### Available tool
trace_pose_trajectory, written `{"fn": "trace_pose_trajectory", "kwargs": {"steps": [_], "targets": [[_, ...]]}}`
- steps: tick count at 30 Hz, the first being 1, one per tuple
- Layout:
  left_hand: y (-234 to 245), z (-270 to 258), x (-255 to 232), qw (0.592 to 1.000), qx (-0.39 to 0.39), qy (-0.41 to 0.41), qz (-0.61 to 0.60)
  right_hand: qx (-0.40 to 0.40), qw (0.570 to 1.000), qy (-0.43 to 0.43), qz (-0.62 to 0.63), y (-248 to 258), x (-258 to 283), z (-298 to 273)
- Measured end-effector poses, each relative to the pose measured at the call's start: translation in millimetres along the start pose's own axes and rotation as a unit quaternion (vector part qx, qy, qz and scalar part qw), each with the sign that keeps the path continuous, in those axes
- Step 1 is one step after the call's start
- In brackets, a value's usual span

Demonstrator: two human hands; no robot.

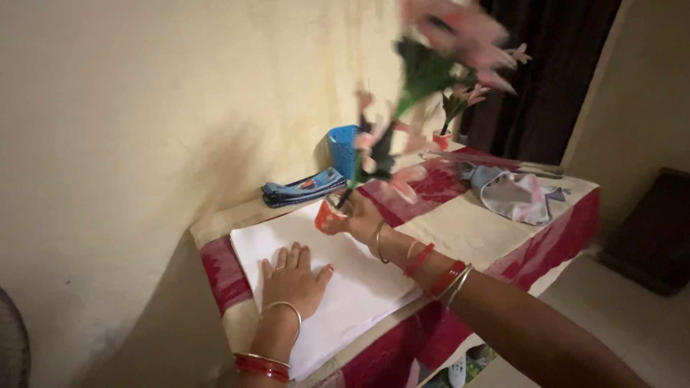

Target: The person gathers loose sheets and a notepad from the floor, stacks them, and places them on a table. They then wipe the table surface with a cloth and move a small potted plant to the side before returning to the floor to collect more papers.

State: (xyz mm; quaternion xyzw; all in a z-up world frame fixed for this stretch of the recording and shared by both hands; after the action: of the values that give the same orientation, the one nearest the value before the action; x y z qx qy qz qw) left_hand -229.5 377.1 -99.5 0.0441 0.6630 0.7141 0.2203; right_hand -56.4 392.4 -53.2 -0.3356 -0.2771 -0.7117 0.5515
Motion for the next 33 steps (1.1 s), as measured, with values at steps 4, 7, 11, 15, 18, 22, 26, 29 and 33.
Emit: {"fn": "trace_pose_trajectory", "kwargs": {"steps": [4,7,11,15,18,22,26,29,33], "targets": [[10,-4,12,0.998,-0.020,0.052,-0.010,0.067,0.997,0.030,-0.031,-22,-35,17],[22,-4,40,0.986,-0.057,0.153,-0.032,0.085,0.990,0.039,-0.103,-41,-46,18],[11,6,69,0.967,-0.040,0.231,-0.098,0.076,0.966,0.032,-0.244,-59,-30,5],[-7,32,84,0.962,-0.097,0.213,-0.138,0.085,0.956,-0.005,-0.282,-71,-17,-1],[-4,56,99,0.952,-0.176,0.183,-0.170,0.088,0.963,-0.048,-0.252,-73,-21,-4],[-10,85,111,0.958,-0.148,0.182,-0.164,0.082,0.963,-0.011,-0.258,-73,-19,-4],[1,111,116,0.959,-0.155,0.167,-0.168,0.086,0.961,-0.030,-0.261,-71,-20,-2],[-1,121,119,0.964,-0.143,0.172,-0.143,0.084,0.969,-0.030,-0.231,-72,-19,-5],[8,129,116,0.972,-0.106,0.171,-0.124,0.097,0.969,-0.024,-0.226,-73,-18,-4]]}}
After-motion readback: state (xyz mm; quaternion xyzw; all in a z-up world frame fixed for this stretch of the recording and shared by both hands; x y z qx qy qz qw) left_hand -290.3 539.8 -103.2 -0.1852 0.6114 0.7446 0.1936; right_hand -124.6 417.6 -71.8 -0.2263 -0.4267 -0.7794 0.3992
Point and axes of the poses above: each hand's wrist, its own z-axis towards the middle knuckle, its own y-axis out of the back of the hand, x = y × z, the point moved 10 cm from there along z, towards the middle knuckle, and after that the axes turned 13 degrees about y, right-handed, at the moved point
